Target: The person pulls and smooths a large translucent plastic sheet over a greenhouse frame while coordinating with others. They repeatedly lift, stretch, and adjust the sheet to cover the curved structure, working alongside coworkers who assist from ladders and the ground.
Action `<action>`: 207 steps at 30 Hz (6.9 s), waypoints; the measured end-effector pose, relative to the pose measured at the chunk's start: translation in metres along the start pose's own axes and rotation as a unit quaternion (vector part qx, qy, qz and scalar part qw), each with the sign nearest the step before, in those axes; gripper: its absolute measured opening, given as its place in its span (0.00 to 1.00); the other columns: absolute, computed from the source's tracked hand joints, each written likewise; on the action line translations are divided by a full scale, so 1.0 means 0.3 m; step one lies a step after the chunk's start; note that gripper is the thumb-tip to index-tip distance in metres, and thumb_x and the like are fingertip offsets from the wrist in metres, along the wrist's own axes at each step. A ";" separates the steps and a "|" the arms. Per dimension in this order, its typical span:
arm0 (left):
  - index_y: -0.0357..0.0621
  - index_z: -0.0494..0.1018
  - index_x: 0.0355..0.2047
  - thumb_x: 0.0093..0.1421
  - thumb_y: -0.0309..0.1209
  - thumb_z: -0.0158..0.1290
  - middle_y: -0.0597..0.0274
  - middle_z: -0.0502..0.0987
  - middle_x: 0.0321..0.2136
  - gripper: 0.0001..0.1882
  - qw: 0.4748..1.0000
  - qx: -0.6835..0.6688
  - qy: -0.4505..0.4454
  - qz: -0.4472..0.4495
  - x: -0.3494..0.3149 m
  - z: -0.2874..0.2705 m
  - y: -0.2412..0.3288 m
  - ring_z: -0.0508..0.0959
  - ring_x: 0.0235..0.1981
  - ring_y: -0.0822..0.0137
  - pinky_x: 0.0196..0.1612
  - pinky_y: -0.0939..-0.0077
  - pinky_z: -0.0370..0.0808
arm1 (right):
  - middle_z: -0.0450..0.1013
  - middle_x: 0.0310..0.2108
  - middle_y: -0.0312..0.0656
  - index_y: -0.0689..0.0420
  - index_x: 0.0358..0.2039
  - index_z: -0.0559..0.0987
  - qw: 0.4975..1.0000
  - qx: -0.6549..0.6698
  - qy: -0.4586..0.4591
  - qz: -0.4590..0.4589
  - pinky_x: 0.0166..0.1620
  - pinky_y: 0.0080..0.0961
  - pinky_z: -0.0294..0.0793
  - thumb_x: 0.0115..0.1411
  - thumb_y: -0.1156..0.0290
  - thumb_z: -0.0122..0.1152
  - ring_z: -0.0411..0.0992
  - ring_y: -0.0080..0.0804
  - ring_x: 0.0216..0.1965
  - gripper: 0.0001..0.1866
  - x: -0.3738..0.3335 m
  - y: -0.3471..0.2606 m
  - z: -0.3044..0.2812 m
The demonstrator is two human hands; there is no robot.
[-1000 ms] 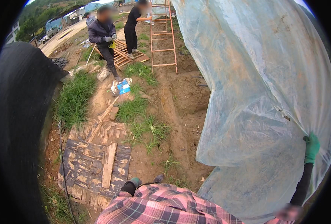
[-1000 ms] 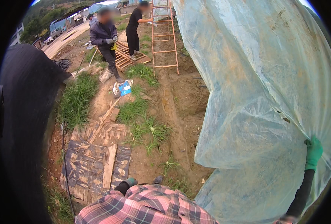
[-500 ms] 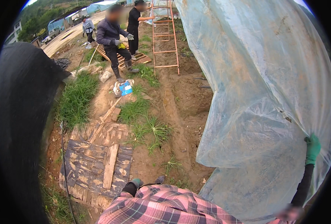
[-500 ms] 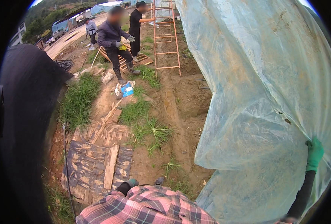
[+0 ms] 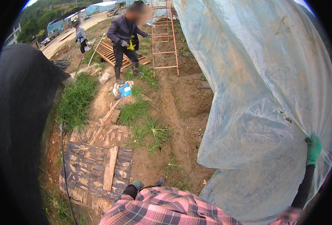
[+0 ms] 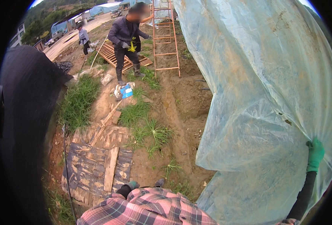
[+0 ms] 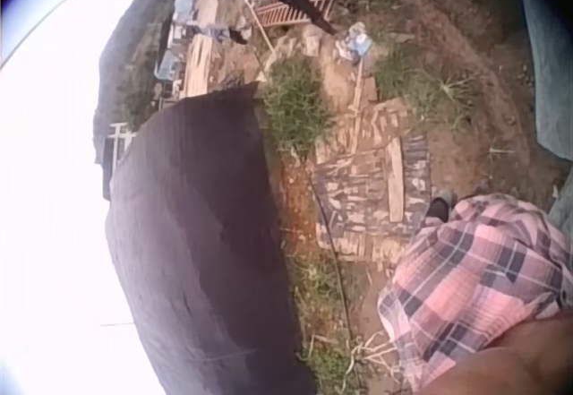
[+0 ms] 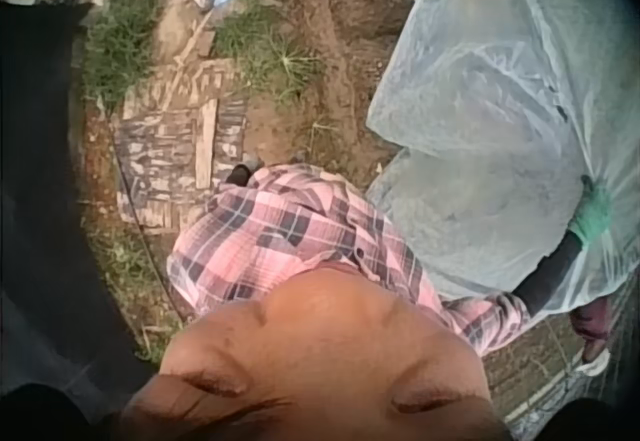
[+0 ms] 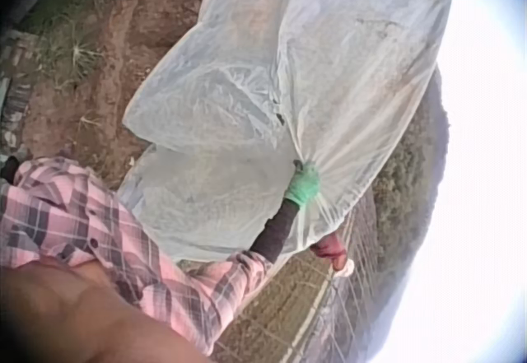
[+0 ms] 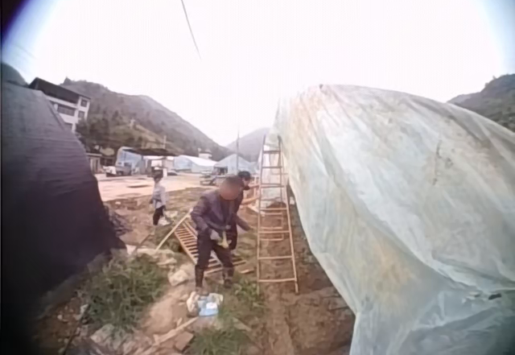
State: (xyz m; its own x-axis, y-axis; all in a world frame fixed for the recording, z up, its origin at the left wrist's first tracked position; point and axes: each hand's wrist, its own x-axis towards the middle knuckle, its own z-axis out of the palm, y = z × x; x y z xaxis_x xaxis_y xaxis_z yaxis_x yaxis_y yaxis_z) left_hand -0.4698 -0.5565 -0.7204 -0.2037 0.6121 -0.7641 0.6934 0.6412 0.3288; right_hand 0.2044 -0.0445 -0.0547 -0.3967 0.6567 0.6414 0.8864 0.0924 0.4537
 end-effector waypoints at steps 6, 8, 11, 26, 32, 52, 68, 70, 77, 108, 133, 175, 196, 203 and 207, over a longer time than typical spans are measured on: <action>0.44 0.79 0.37 0.53 0.42 0.48 0.44 0.77 0.39 0.18 0.999 -0.043 0.022 -0.010 -0.062 -0.068 0.089 0.76 0.44 0.47 0.45 0.58 0.72 | 0.69 0.23 0.49 0.56 0.26 0.71 1.000 -0.010 0.029 0.001 0.30 0.45 0.65 0.50 0.64 0.62 0.68 0.49 0.27 0.11 -0.024 0.022 -0.016; 0.45 0.79 0.36 0.52 0.42 0.49 0.43 0.77 0.38 0.18 1.000 0.001 0.010 0.020 -0.082 -0.093 0.129 0.76 0.44 0.47 0.45 0.58 0.72 | 0.68 0.23 0.48 0.56 0.26 0.71 1.000 -0.010 0.027 -0.002 0.30 0.44 0.65 0.50 0.64 0.62 0.68 0.49 0.27 0.11 -0.017 0.026 -0.034; 0.44 0.79 0.36 0.52 0.42 0.49 0.43 0.77 0.38 0.18 0.992 0.101 -0.020 0.074 0.009 -0.005 0.017 0.76 0.44 0.46 0.44 0.58 0.72 | 0.68 0.23 0.48 0.56 0.25 0.72 1.000 0.010 0.024 -0.014 0.30 0.44 0.65 0.50 0.64 0.62 0.68 0.49 0.27 0.11 -0.010 0.023 0.030; 0.46 0.79 0.36 0.53 0.41 0.47 0.44 0.77 0.39 0.18 1.000 -0.011 0.000 0.024 -0.090 -0.095 0.119 0.77 0.43 0.47 0.43 0.58 0.73 | 0.69 0.22 0.48 0.55 0.22 0.72 0.998 0.036 0.048 -0.030 0.29 0.44 0.65 0.48 0.64 0.64 0.68 0.48 0.26 0.11 -0.022 0.010 -0.041; 0.40 0.79 0.35 0.53 0.42 0.46 0.43 0.79 0.37 0.20 0.988 0.130 -0.008 0.082 0.064 -0.182 0.105 0.78 0.42 0.47 0.45 0.59 0.73 | 0.70 0.21 0.42 0.51 0.23 0.73 0.999 -0.041 0.030 -0.001 0.27 0.41 0.67 0.47 0.57 0.65 0.70 0.44 0.25 0.14 0.030 -0.104 -0.083; 0.43 0.68 0.50 0.47 0.32 0.62 0.54 0.72 0.44 0.28 0.417 0.063 0.513 0.748 -0.743 -1.021 2.601 0.70 0.49 0.53 0.52 0.61 0.68 | 0.76 0.21 0.41 0.47 0.24 0.81 0.998 0.025 -0.044 0.046 0.26 0.42 0.73 0.46 0.60 0.63 0.76 0.40 0.25 0.07 0.040 -0.108 -0.111; 0.52 0.79 0.41 0.61 0.42 0.47 0.59 0.80 0.40 0.16 0.593 0.502 0.393 0.491 -1.026 -0.966 3.055 0.79 0.44 0.57 0.44 0.61 0.75 | 0.76 0.22 0.38 0.49 0.26 0.79 0.997 0.039 0.010 0.058 0.27 0.37 0.74 0.51 0.67 0.58 0.77 0.38 0.27 0.03 0.013 -0.127 -0.110; 0.52 0.79 0.41 0.61 0.42 0.46 0.58 0.80 0.41 0.16 0.586 0.512 0.404 0.481 -1.053 -0.952 3.061 0.78 0.45 0.57 0.45 0.61 0.75 | 0.76 0.23 0.38 0.49 0.25 0.79 0.997 0.050 0.029 0.057 0.30 0.35 0.74 0.50 0.67 0.59 0.76 0.37 0.28 0.03 0.006 -0.126 -0.097; 0.51 0.79 0.41 0.61 0.40 0.45 0.54 0.79 0.41 0.16 0.577 0.544 0.385 0.472 -1.124 -0.928 3.042 0.79 0.44 0.57 0.45 0.61 0.75 | 0.72 0.28 0.37 0.51 0.27 0.77 0.969 0.115 0.205 0.072 0.34 0.32 0.73 0.47 0.64 0.64 0.73 0.34 0.33 0.08 -0.167 -0.164 -0.222; 0.52 0.79 0.43 0.60 0.42 0.48 0.58 0.79 0.43 0.16 0.594 0.516 0.425 0.448 -1.177 -0.904 2.972 0.78 0.46 0.59 0.46 0.62 0.75 | 0.75 0.34 0.53 0.60 0.34 0.75 0.921 0.010 -0.207 0.330 0.38 0.42 0.72 0.55 0.58 0.58 0.75 0.48 0.36 0.16 -1.067 0.441 -0.330; 0.52 0.79 0.42 0.59 0.39 0.47 0.58 0.79 0.42 0.16 0.591 0.514 0.435 0.443 -1.146 -0.899 2.986 0.79 0.44 0.60 0.43 0.61 0.76 | 0.69 0.28 0.49 0.59 0.25 0.74 0.908 0.072 0.254 0.325 0.37 0.42 0.68 0.59 0.53 0.56 0.68 0.49 0.33 0.19 -0.547 0.421 -0.141; 0.51 0.78 0.45 0.59 0.31 0.48 0.59 0.78 0.46 0.15 0.624 0.532 0.422 0.386 -1.149 -0.865 3.057 0.78 0.48 0.60 0.45 0.60 0.76 | 0.70 0.48 0.63 0.67 0.49 0.71 0.780 0.197 0.021 0.593 0.52 0.36 0.65 0.53 0.40 0.55 0.70 0.50 0.50 0.40 -0.763 0.726 -0.074; 0.50 0.78 0.44 0.59 0.30 0.47 0.57 0.79 0.44 0.15 0.631 0.497 0.460 0.378 -1.143 -0.845 3.034 0.79 0.45 0.59 0.44 0.62 0.76 | 0.73 0.43 0.59 0.60 0.41 0.79 0.860 0.214 -0.170 0.431 0.49 0.38 0.71 0.58 0.69 0.48 0.74 0.50 0.46 0.15 -0.793 0.777 0.201; 0.52 0.79 0.43 0.59 0.32 0.47 0.60 0.79 0.43 0.14 0.624 0.515 0.453 0.376 -1.148 -0.831 3.036 0.80 0.44 0.60 0.42 0.61 0.77 | 0.71 0.48 0.61 0.59 0.44 0.77 0.858 0.209 -0.208 0.420 0.51 0.40 0.70 0.60 0.64 0.45 0.71 0.54 0.49 0.18 -0.772 0.789 0.148; 0.47 0.79 0.41 0.59 0.33 0.46 0.52 0.79 0.41 0.14 0.614 0.509 0.464 0.385 -1.112 -0.853 3.040 0.79 0.44 0.56 0.44 0.60 0.76 | 0.71 0.48 0.57 0.57 0.43 0.77 0.883 0.105 -0.297 0.349 0.51 0.41 0.69 0.60 0.63 0.45 0.72 0.53 0.48 0.17 -0.690 0.784 0.043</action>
State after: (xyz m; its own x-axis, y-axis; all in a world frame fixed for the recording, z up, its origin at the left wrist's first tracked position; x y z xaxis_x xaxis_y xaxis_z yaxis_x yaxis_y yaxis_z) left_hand 0.0537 -0.0574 -0.0236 0.4763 0.8558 0.2017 0.8082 -0.3358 -0.4838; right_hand 0.4980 -0.1489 -0.0887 0.4024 0.8796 0.2536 0.9152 -0.3931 -0.0887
